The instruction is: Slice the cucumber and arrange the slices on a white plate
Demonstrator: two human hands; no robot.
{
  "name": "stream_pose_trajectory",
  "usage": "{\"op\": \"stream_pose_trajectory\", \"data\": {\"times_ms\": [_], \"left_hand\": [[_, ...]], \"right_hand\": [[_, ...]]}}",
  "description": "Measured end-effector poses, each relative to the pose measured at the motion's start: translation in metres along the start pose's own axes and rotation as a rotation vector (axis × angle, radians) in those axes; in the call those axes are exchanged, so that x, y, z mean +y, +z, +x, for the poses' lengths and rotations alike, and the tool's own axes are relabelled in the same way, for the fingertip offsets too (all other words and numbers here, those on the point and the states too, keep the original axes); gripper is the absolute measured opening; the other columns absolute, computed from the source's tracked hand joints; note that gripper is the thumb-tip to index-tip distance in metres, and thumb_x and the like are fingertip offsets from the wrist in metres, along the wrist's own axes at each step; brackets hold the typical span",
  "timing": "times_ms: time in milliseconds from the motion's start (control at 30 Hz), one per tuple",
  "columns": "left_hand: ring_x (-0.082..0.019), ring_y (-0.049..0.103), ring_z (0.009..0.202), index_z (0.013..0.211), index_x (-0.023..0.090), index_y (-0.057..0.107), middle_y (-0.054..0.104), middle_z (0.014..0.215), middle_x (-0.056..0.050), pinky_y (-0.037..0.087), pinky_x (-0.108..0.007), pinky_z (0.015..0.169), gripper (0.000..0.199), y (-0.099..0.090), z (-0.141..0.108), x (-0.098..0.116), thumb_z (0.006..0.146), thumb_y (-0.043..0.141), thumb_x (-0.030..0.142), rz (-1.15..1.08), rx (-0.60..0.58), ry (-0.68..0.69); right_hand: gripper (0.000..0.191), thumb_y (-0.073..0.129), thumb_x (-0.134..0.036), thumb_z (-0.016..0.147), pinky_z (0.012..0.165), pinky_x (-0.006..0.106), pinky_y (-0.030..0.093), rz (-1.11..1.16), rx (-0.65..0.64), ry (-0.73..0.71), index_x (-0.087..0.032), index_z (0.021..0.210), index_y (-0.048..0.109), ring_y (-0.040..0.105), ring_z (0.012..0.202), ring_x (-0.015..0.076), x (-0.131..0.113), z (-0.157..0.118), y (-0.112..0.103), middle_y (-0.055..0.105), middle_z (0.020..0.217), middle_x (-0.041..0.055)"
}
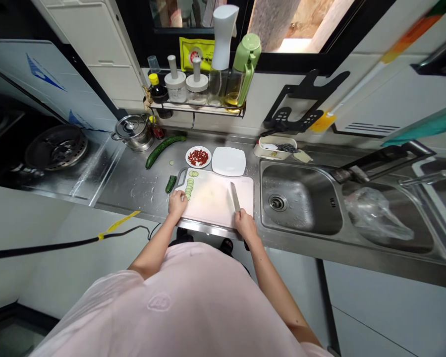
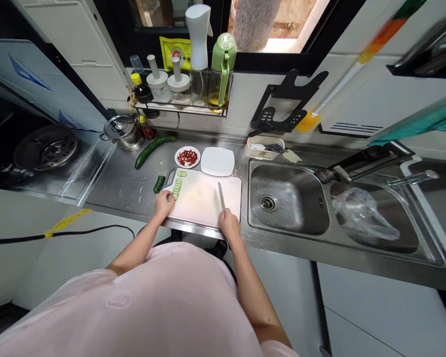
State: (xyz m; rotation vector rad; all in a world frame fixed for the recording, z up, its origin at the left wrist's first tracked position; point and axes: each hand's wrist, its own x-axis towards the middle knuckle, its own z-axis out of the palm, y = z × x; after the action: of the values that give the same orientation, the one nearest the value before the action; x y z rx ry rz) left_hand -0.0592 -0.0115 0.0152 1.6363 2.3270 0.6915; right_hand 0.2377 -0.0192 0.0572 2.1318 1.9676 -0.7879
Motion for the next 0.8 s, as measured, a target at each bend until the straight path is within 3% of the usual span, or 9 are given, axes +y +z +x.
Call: {"op": "stream_pose_trajectory", "data": {"times_ms": [233,500,633,800], "left_hand": [[-0.02,0.055,0.089,0.092,0.02,0.062,0.061,0.09,-0.007,0.042,-0.031,0.084,0.017,0.003,0.033,0.023,0.079,0.051,0.023,-0.054,0.019,0.033],[-0.026,0.051,0.103,0.114,0.019,0.058,0.057,0.105,-0.012,0.038,-0.037,0.092,0.036,0.016,0.082,0.046,0.079,0.053,0.026,0.031,-0.068,0.012],[-0.029,0.049,0.105,0.119,0.019,0.056,0.055,0.108,-0.014,0.038,-0.038,0.09,0.04,0.02,0.096,0.051,0.079,0.053,0.028,0.108,-0.125,0.005],[-0.029,0.048,0.107,0.112,0.019,0.059,0.053,0.109,-0.015,0.037,-0.038,0.089,0.032,0.021,0.102,0.052,0.081,0.05,0.025,0.166,-0.161,0.03]], "right_hand": [[0.038,0.022,-0.035,0.096,0.071,0.028,0.037,-0.011,-0.001,0.001,-0.015,0.109,0.053,0.061,0.088,0.0225,0.0,0.001,0.001,0.065,0.094,0.0142],[0.038,0.022,-0.033,0.097,0.073,0.029,0.038,-0.026,-0.005,0.009,-0.015,0.109,0.052,0.061,0.089,0.0227,-0.001,0.001,0.001,0.065,0.096,0.0147],[0.037,0.022,-0.032,0.097,0.074,0.028,0.038,-0.022,-0.008,0.009,-0.015,0.11,0.052,0.061,0.091,0.022,-0.004,-0.002,-0.002,0.065,0.097,0.0146],[0.037,0.023,-0.033,0.097,0.075,0.027,0.038,-0.019,-0.022,0.03,-0.014,0.111,0.053,0.06,0.094,0.0218,-0.007,-0.004,-0.008,0.065,0.1,0.0147]]}}
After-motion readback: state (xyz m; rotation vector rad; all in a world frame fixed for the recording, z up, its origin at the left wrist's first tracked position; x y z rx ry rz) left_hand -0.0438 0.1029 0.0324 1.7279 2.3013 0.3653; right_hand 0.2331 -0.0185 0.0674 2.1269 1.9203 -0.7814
